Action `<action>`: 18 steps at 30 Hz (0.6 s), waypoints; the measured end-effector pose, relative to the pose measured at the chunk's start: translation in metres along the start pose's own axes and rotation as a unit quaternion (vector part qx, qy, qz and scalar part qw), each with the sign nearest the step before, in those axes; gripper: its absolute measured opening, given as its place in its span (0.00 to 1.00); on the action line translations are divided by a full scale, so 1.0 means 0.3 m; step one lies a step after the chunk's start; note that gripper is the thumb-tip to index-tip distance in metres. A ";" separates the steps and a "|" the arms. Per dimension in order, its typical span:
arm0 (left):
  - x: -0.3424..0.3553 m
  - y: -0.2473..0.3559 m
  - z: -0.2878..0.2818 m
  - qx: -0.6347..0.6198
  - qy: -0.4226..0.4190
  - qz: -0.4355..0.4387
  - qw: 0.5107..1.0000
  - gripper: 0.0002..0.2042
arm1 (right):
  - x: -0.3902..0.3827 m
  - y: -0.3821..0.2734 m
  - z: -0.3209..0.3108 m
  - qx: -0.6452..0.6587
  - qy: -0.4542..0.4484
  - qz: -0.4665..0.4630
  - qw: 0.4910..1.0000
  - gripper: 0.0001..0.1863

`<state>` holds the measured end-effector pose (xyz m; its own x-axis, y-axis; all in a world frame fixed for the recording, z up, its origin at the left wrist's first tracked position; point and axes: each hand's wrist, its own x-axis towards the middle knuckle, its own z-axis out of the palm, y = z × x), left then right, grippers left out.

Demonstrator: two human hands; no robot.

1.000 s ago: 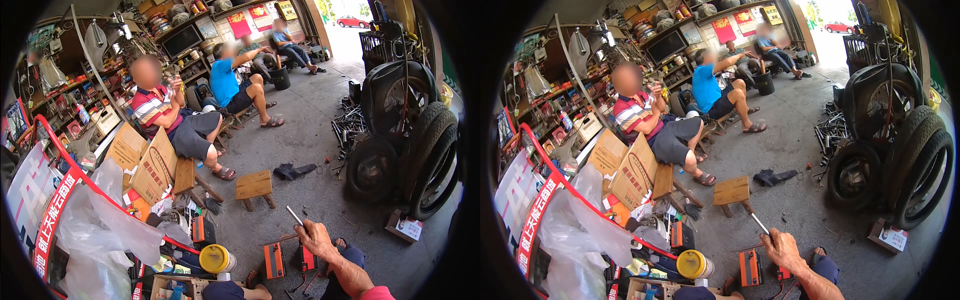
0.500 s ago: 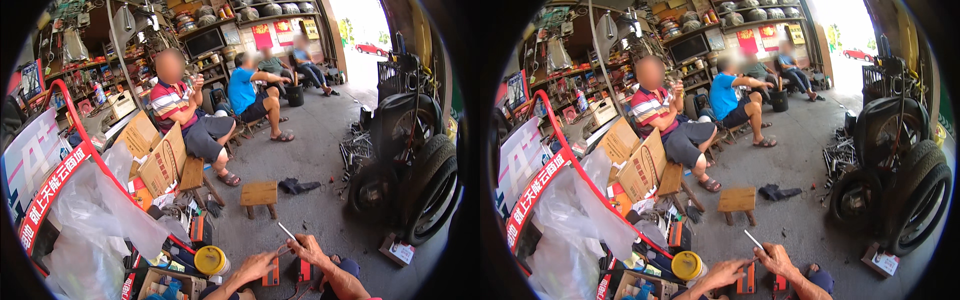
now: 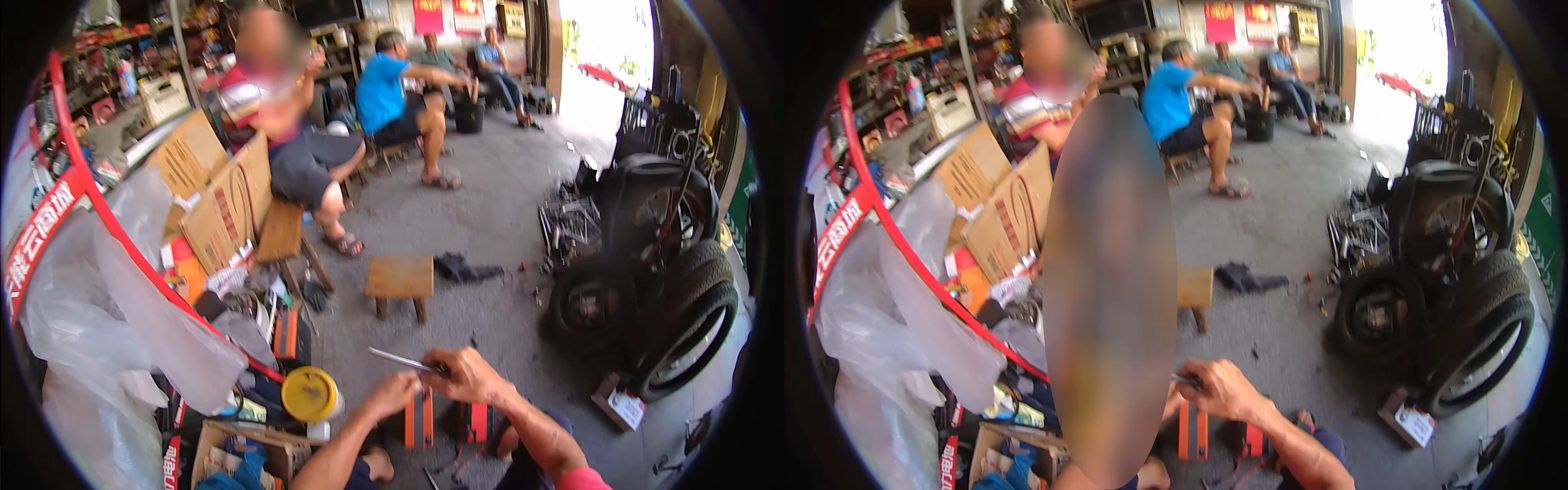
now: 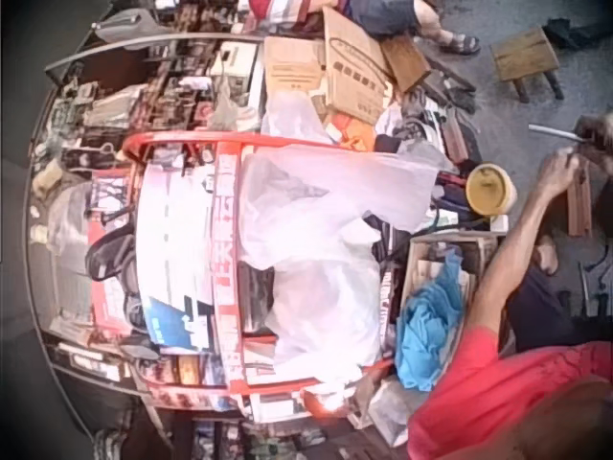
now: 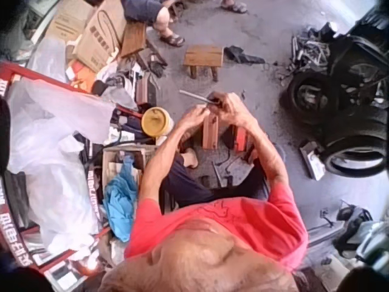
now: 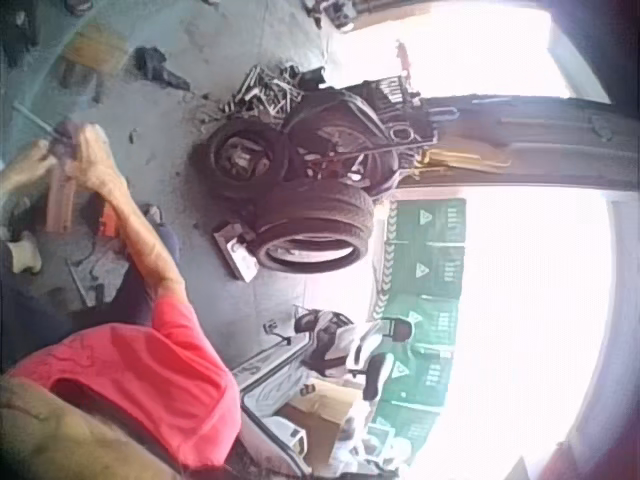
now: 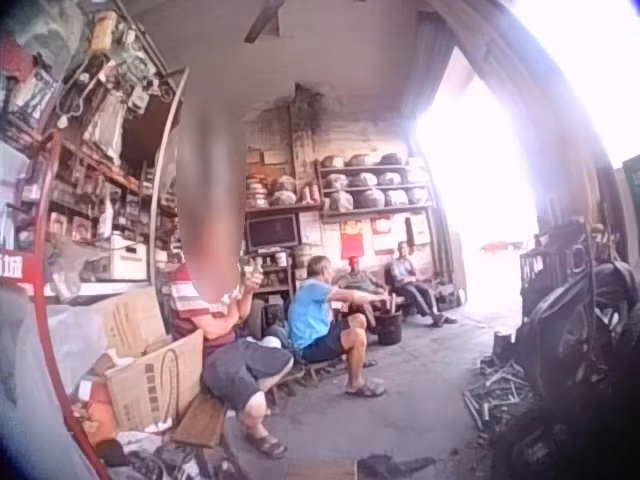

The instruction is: The person sits on the floor of a workshop and uses a metal tool to scrape or adjust components on two small red and black electronic devices. The person repeatedly manipulates the tool against the devices while seated.

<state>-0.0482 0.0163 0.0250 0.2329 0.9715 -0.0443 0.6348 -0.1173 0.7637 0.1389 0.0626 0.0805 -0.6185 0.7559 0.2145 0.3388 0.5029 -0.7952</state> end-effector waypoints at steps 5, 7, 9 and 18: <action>0.059 -0.313 0.155 0.046 0.002 0.093 0.995 0.15 | -0.034 0.047 0.131 -0.153 0.041 -0.066 0.985 0.09; 0.080 -0.284 0.172 0.036 -0.020 0.076 0.996 0.14 | -0.056 0.091 0.138 -0.158 0.081 -0.057 0.982 0.09; 0.069 -0.228 0.146 -0.019 -0.029 0.013 0.999 0.14 | -0.057 0.086 0.137 -0.175 0.097 -0.051 0.978 0.08; 0.090 -0.175 0.181 -0.068 -0.027 -0.002 0.997 0.13 | -0.074 0.065 0.131 -0.252 0.125 -0.042 0.959 0.09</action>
<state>-0.0354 0.0375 -0.0512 0.2711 0.9593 -0.0795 0.5308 -0.0801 0.8437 0.1314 0.0393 0.0379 -0.4905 0.7495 0.4446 0.6345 0.6569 -0.4072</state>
